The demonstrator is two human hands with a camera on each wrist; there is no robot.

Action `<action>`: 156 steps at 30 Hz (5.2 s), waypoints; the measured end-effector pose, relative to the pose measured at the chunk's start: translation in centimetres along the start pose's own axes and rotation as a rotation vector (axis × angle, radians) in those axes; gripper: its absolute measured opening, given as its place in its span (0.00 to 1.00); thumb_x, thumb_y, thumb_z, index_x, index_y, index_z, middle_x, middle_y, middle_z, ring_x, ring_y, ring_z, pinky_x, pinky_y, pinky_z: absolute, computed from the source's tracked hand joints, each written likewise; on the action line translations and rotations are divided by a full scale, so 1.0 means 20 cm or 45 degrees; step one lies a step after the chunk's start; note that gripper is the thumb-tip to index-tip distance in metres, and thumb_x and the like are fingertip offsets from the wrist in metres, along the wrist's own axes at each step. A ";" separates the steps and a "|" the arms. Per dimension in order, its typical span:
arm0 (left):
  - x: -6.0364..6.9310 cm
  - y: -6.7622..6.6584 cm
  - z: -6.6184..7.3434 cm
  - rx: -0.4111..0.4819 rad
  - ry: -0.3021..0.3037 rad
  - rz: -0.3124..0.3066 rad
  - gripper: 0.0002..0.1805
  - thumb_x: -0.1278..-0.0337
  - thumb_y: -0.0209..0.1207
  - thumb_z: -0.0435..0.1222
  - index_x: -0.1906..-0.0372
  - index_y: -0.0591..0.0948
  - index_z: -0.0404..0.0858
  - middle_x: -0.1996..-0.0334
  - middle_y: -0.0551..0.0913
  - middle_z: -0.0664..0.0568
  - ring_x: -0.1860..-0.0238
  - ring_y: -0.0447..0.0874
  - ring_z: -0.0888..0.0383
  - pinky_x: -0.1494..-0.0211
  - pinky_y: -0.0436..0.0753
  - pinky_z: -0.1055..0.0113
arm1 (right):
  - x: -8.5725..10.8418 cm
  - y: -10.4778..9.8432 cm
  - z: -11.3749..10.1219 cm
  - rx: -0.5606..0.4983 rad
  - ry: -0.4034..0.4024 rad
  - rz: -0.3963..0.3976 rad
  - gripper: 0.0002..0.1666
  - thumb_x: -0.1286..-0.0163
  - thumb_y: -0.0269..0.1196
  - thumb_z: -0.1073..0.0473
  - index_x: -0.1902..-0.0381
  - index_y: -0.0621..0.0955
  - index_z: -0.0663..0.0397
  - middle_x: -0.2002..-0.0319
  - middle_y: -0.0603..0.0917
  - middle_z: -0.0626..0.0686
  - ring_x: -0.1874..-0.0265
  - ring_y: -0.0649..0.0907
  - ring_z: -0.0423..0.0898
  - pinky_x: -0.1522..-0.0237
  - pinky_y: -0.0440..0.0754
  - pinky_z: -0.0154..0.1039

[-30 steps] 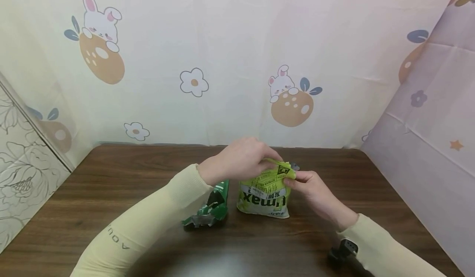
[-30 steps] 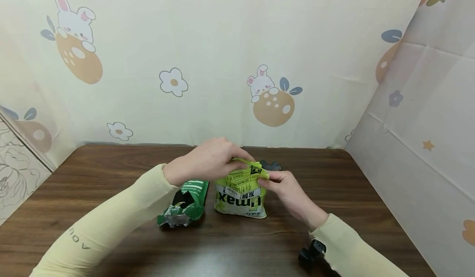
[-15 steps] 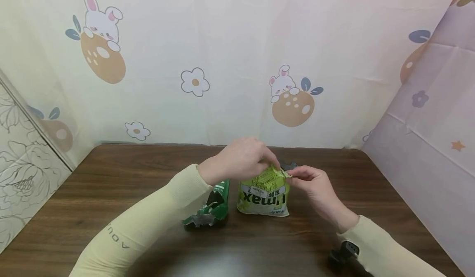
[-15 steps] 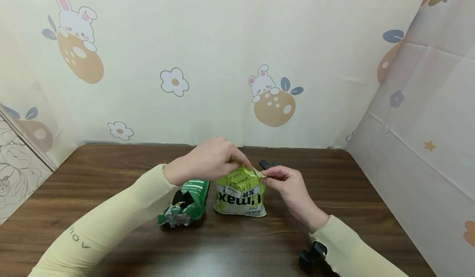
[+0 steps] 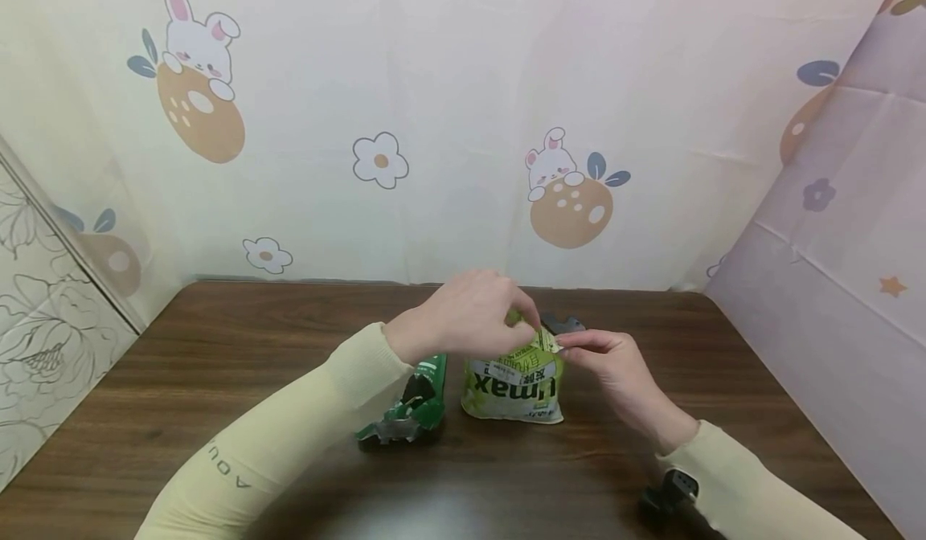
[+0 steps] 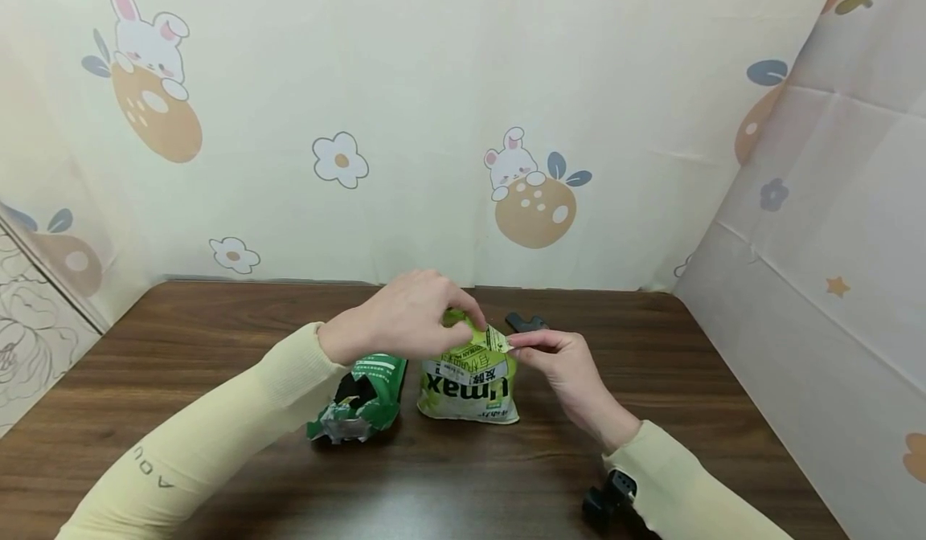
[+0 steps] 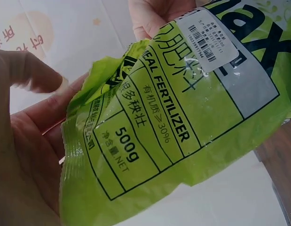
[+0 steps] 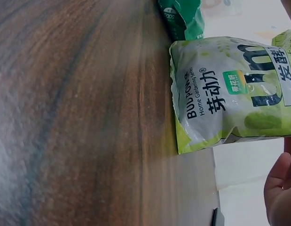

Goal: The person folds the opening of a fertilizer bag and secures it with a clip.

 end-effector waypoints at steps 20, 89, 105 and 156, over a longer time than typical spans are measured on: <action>-0.01 0.01 0.00 -0.084 0.048 0.141 0.07 0.35 0.63 0.38 0.54 0.87 0.47 0.62 0.87 0.61 0.71 0.78 0.68 0.69 0.77 0.75 | -0.04 0.07 -0.12 0.107 -0.106 -0.089 0.11 0.29 0.64 0.62 0.52 0.86 0.60 0.55 0.87 0.48 0.54 0.83 0.44 0.53 0.80 0.38; -0.01 0.07 0.00 -0.204 0.025 0.262 0.09 0.34 0.64 0.44 0.61 0.90 0.46 0.70 0.87 0.61 0.80 0.74 0.69 0.79 0.71 0.75 | -0.09 -0.12 0.03 0.429 0.012 0.062 0.18 0.31 0.67 0.59 0.50 0.83 0.69 0.51 0.85 0.60 0.55 0.81 0.43 0.56 0.79 0.39; 0.00 0.07 0.00 -0.180 0.055 0.268 0.09 0.33 0.63 0.44 0.61 0.90 0.46 0.70 0.87 0.62 0.81 0.73 0.69 0.79 0.70 0.75 | -0.21 -0.20 0.06 1.056 0.003 0.177 0.09 0.28 0.62 0.63 0.53 0.85 0.58 0.58 0.87 0.55 0.60 0.82 0.53 0.60 0.76 0.48; 0.01 0.06 -0.01 -0.100 0.048 0.187 0.09 0.34 0.63 0.45 0.60 0.90 0.48 0.69 0.86 0.64 0.79 0.75 0.71 0.75 0.73 0.74 | -0.30 -0.25 0.09 0.947 0.341 -0.020 0.18 0.33 0.65 0.63 0.47 0.80 0.66 0.54 0.83 0.62 0.59 0.82 0.52 0.58 0.80 0.46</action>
Point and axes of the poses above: each hand's wrist, its own x-axis away from the middle knuckle, its own y-axis out of the palm, z = x × y, the point moved 3 cm from there along -x, towards the middle knuckle
